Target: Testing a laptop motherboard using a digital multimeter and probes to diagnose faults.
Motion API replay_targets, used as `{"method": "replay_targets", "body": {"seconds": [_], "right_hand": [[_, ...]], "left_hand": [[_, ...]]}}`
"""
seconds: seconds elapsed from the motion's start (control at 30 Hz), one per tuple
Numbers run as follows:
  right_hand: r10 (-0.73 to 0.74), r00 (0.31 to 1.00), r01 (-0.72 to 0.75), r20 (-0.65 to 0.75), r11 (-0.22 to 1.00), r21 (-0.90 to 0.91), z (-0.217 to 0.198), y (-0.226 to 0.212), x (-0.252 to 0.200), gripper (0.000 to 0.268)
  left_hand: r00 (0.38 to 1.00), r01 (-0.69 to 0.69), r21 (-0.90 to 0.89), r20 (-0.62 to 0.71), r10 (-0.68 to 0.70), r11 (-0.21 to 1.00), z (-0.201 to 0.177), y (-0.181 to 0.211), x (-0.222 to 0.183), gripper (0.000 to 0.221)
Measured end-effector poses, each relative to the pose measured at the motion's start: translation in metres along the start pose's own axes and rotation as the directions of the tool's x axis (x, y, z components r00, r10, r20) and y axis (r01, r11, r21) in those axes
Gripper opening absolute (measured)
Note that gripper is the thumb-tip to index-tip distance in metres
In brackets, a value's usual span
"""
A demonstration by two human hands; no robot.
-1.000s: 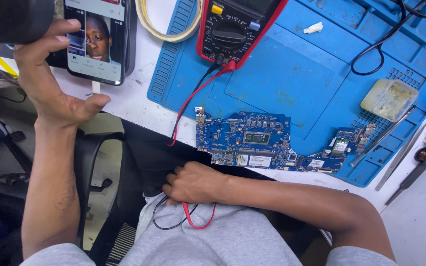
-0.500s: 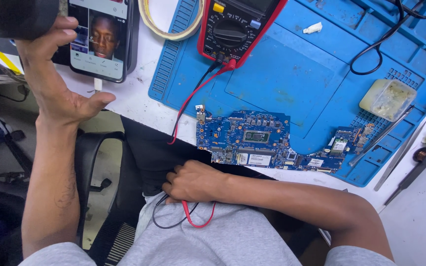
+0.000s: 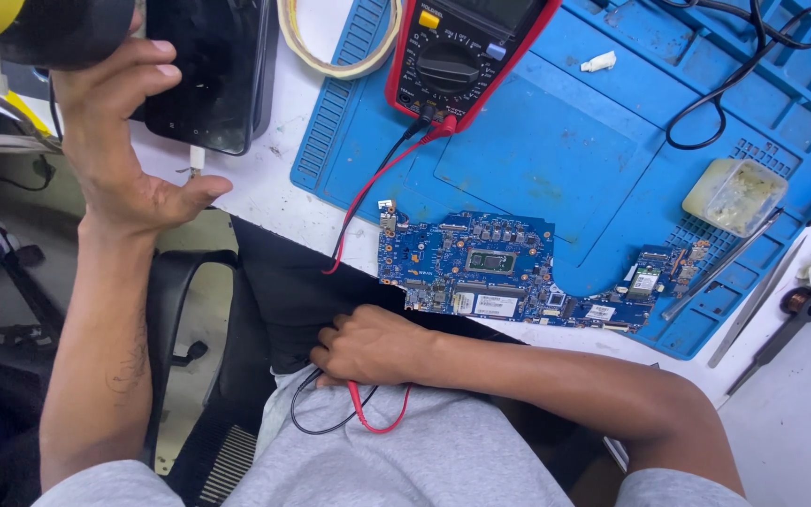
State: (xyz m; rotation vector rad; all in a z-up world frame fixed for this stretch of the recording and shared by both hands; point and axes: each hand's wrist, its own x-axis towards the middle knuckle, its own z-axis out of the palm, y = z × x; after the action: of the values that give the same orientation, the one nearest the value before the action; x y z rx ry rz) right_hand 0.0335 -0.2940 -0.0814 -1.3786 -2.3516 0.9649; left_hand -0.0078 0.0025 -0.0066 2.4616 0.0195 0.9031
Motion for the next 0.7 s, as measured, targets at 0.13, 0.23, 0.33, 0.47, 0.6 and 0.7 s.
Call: {"method": "replay_targets", "body": {"seconds": [0.13,0.23,0.33,0.47,0.6,0.7], "right_hand": [[-0.009,1.0,0.009,0.019,1.0,0.008,-0.0016,0.0005,0.0004,0.046],[-0.007,1.0,0.007,-0.003,1.0,-0.015,-0.0022,0.0,0.0008,0.045],[0.001,1.0,-0.001,0.006,1.0,-0.012,-0.0031,0.0001,0.0014,0.043],[-0.002,1.0,0.002,0.007,1.0,-0.016,-0.0038,-0.0002,0.0005,0.043],[0.002,1.0,-0.002,0.013,1.0,-0.01,-0.0022,-0.0003,0.0012,0.044],[-0.005,1.0,0.005,-0.007,1.0,-0.024,-0.001,-0.0003,0.0009,0.044]], "left_hand": [[1.0,-0.014,-0.021,0.011,0.014,1.0,-0.0008,0.0016,0.0024,0.073],[1.0,0.002,-0.003,-0.001,-0.002,1.0,-0.002,0.0051,0.0027,0.074],[1.0,0.007,-0.017,0.015,-0.007,1.0,-0.0027,0.0061,0.0041,0.072],[0.999,-0.012,-0.006,0.033,0.012,1.0,-0.0027,0.0068,0.0039,0.071],[0.999,-0.03,-0.001,0.034,0.03,1.0,-0.0019,0.0031,0.0006,0.074],[0.998,-0.043,0.025,0.051,0.042,0.999,-0.0033,0.0044,0.0012,0.075]]}}
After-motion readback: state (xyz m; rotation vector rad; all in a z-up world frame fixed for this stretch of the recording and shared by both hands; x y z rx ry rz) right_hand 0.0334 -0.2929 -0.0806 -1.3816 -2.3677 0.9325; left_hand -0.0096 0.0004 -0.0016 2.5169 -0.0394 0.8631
